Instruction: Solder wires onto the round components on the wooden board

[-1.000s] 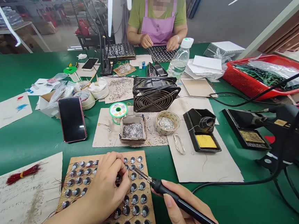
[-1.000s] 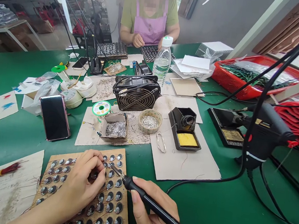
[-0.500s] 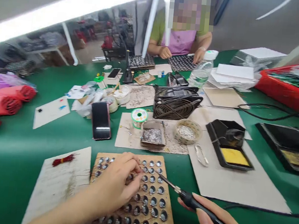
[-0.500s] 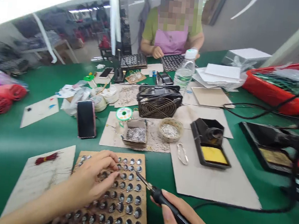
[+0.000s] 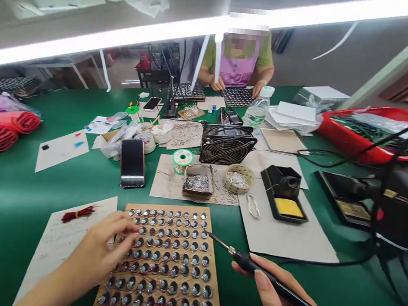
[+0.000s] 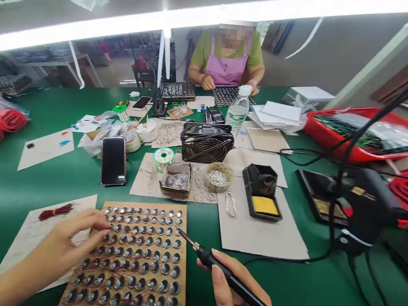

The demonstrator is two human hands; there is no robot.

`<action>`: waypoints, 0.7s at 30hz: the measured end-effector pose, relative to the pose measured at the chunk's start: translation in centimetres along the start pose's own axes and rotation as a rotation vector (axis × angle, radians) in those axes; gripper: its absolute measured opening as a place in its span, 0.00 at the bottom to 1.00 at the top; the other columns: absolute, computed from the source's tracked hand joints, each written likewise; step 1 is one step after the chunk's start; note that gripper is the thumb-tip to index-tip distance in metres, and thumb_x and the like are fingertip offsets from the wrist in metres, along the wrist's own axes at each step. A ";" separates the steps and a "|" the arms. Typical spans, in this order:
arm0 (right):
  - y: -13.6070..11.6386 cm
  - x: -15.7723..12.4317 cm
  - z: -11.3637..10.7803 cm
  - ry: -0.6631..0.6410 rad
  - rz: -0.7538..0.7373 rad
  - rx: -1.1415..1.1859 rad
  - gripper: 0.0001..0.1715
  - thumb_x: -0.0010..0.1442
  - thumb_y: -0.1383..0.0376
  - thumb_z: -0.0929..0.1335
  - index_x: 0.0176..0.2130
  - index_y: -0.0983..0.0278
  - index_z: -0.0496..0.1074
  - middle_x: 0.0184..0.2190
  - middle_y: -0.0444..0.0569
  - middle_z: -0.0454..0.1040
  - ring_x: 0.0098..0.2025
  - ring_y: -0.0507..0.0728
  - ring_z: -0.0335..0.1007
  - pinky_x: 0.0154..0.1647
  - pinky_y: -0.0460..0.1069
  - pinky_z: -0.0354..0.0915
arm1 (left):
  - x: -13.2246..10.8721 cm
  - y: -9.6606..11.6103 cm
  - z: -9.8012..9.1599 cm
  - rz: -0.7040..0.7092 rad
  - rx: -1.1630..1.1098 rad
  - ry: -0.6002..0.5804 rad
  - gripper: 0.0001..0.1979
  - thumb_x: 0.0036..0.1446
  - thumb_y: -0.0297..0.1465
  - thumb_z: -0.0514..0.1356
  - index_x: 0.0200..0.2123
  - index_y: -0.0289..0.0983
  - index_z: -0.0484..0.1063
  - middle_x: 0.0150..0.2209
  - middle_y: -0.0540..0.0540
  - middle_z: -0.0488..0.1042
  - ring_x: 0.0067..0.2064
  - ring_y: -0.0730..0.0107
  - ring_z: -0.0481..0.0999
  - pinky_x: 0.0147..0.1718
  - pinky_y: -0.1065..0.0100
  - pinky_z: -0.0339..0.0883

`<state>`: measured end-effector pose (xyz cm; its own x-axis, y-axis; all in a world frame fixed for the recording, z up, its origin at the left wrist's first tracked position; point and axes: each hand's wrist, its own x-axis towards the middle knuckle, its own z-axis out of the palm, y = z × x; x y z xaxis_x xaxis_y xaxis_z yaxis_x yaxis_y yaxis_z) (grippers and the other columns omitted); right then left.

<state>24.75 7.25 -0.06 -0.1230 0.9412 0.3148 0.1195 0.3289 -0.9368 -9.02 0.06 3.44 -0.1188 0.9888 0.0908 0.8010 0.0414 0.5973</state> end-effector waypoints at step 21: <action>1.1 -0.8 0.0 0.011 0.060 0.090 0.17 0.65 0.71 0.70 0.51 0.54 0.79 0.40 0.48 0.84 0.38 0.61 0.85 0.40 0.50 0.82 | 4.9 5.2 8.4 0.057 -0.169 -0.241 0.10 0.68 0.32 0.51 0.33 0.40 0.68 0.43 0.44 0.69 0.47 0.60 0.70 0.47 0.58 0.66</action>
<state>25.01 6.85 -1.36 -0.1079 0.9597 0.2593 0.0372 0.2646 -0.9637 -0.51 6.37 0.35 0.0832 0.9952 -0.0517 0.6906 -0.0201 0.7230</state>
